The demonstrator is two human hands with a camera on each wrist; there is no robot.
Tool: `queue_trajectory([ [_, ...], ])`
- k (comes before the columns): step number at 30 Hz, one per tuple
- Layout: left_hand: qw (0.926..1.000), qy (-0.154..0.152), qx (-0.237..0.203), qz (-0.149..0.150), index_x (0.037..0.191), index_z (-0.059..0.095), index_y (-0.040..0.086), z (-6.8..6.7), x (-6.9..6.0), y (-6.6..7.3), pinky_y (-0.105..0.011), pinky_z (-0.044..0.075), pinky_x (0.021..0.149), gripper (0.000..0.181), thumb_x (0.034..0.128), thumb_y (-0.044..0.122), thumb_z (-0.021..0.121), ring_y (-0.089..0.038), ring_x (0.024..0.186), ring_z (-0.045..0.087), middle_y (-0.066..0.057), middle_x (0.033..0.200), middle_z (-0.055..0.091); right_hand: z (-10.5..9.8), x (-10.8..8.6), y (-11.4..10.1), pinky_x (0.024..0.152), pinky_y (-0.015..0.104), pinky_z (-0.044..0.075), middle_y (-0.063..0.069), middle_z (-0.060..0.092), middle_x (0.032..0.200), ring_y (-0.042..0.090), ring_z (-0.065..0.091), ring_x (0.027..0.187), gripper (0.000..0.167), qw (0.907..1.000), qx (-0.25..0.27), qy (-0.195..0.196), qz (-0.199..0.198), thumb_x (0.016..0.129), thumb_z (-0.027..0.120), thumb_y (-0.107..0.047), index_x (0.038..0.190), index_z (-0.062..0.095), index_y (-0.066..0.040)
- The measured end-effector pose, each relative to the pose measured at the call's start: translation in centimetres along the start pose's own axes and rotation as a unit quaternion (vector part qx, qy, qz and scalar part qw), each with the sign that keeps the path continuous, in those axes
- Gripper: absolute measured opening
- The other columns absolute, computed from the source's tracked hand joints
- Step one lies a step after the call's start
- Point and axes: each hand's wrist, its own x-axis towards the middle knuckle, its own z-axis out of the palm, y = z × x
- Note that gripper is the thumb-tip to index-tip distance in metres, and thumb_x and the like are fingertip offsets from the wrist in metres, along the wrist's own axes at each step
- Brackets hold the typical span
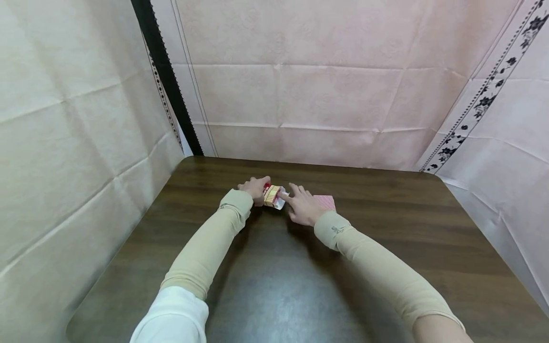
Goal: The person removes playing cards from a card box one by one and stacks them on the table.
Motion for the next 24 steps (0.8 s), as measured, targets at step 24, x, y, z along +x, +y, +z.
queue_trajectory([
  [24,0.9998,0.01,0.006,0.019,0.114,0.05,0.025,0.2,0.2,0.3,-0.057,0.039,0.092,0.053,0.0721,0.001,0.071,-0.031,0.097,0.054,-0.011,0.109,0.055,0.9,0.9,-1.4,0.1,0.051,0.042,0.024,0.006,0.16,0.041,0.038,0.131,0.054,0.999,-0.026,-0.036,0.005,0.082,0.065,-0.015,0.135,0.056,-0.023],
])
